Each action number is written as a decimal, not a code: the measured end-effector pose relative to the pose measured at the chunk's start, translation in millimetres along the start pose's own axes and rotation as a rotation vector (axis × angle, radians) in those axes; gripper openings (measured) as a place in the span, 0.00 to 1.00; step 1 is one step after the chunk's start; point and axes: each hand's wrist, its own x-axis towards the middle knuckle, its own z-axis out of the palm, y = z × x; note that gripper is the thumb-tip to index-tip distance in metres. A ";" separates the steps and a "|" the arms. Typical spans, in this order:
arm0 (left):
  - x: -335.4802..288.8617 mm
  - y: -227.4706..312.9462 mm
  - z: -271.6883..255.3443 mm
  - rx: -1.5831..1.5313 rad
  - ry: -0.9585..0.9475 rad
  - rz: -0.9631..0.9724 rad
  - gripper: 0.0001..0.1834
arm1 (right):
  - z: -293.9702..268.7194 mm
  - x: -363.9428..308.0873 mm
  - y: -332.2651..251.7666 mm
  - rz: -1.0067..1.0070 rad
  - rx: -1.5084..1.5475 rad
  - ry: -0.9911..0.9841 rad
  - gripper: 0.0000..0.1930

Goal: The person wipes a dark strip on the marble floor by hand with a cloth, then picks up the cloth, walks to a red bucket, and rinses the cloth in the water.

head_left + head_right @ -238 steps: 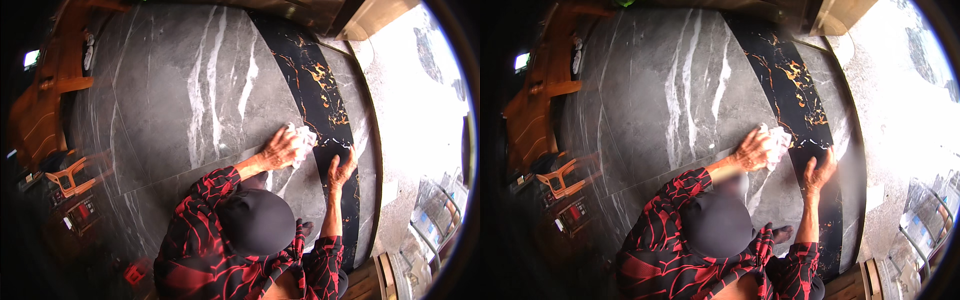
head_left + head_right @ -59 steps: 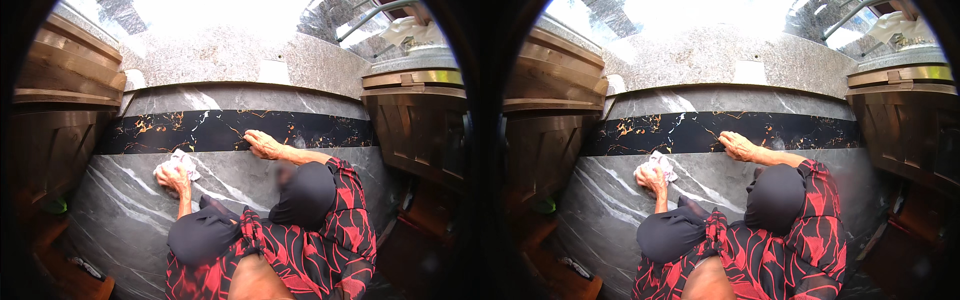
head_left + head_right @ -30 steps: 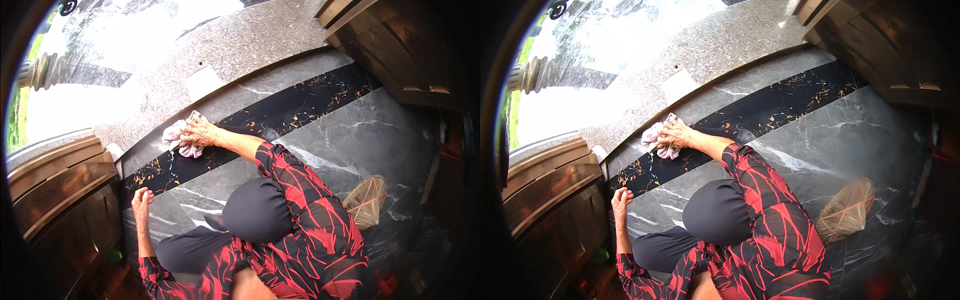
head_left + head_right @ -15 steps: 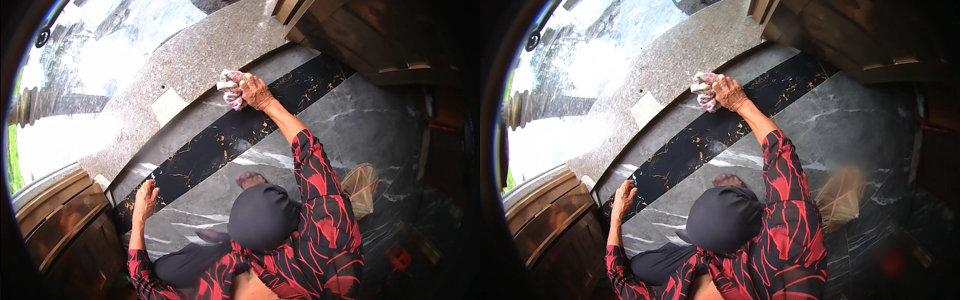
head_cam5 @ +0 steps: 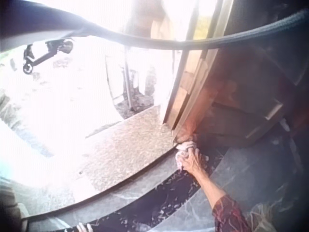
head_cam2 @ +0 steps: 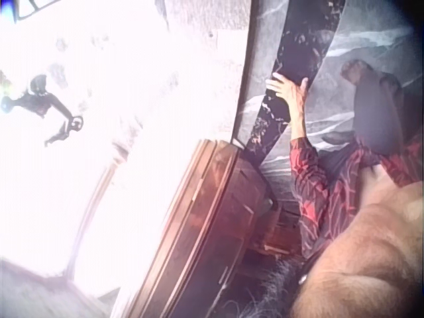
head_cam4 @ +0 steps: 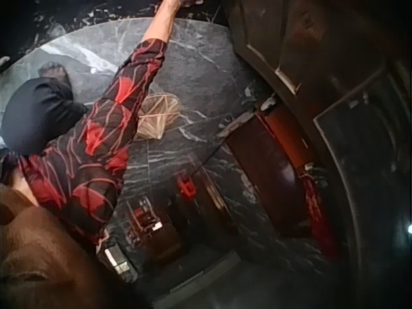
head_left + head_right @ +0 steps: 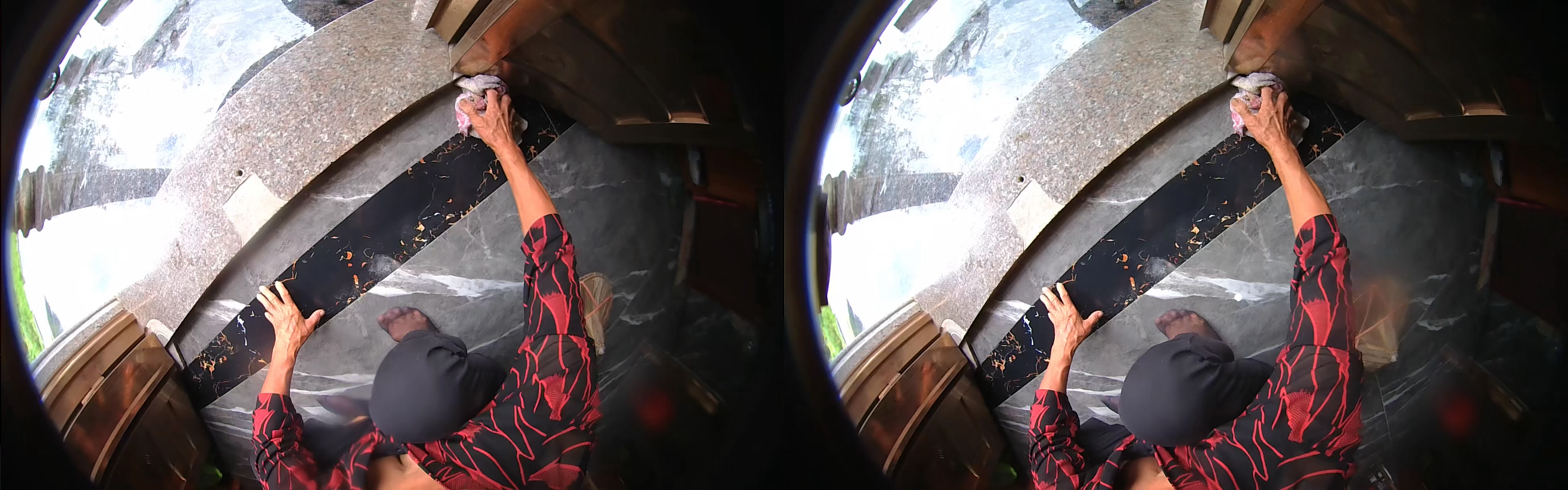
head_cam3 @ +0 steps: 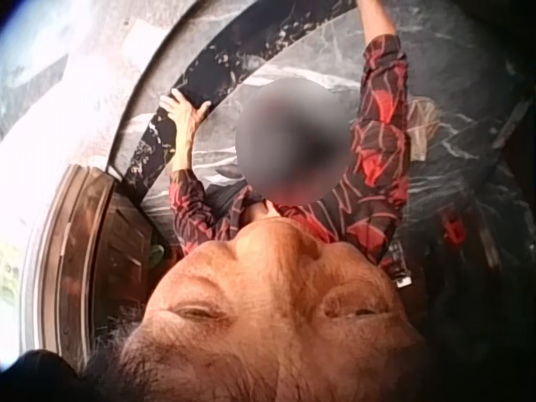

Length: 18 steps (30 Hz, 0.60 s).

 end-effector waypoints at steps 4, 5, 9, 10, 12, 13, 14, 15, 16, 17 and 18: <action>-3.5 1.3 -2.5 0.100 0.018 0.022 0.68 | 25.9 -1.4 -34.7 0.120 -0.220 0.131 0.36; -1.9 6.3 -3.5 0.115 -0.006 0.002 0.68 | 25.4 1.4 -32.3 0.110 -0.213 0.131 0.33; -0.4 4.3 1.3 0.164 0.000 -0.011 0.68 | 21.7 -15.3 -51.8 -0.544 -0.114 0.131 0.23; 0.5 5.2 1.0 0.168 -0.011 -0.004 0.68 | 20.9 -27.1 -57.4 -0.719 -0.065 0.119 0.21; -4.2 -0.3 0.1 0.208 0.008 0.004 0.68 | -0.3 -56.6 -92.7 -0.707 0.086 0.045 0.17; -5.3 -3.8 -0.9 0.229 0.020 -0.001 0.68 | -6.2 -61.5 -101.6 -0.705 0.163 0.074 0.17; -5.5 -3.7 -0.9 0.229 0.028 -0.002 0.68 | -12.2 -59.9 -95.5 -0.636 0.169 0.104 0.18; -6.6 -3.9 -2.1 0.230 0.037 -0.007 0.68 | -20.0 -56.0 -89.9 -0.525 0.149 0.135 0.19; -4.0 1.0 1.1 0.213 0.042 0.010 0.68 | -39.6 -49.8 -80.0 -0.413 0.100 0.172 0.20; -3.1 1.1 3.0 0.211 0.046 0.020 0.68 | -48.7 -41.8 -71.7 -0.337 0.023 0.213 0.22; -2.9 2.2 4.5 0.215 0.029 0.013 0.68 | -55.7 -28.1 -62.0 -0.265 -0.053 0.258 0.24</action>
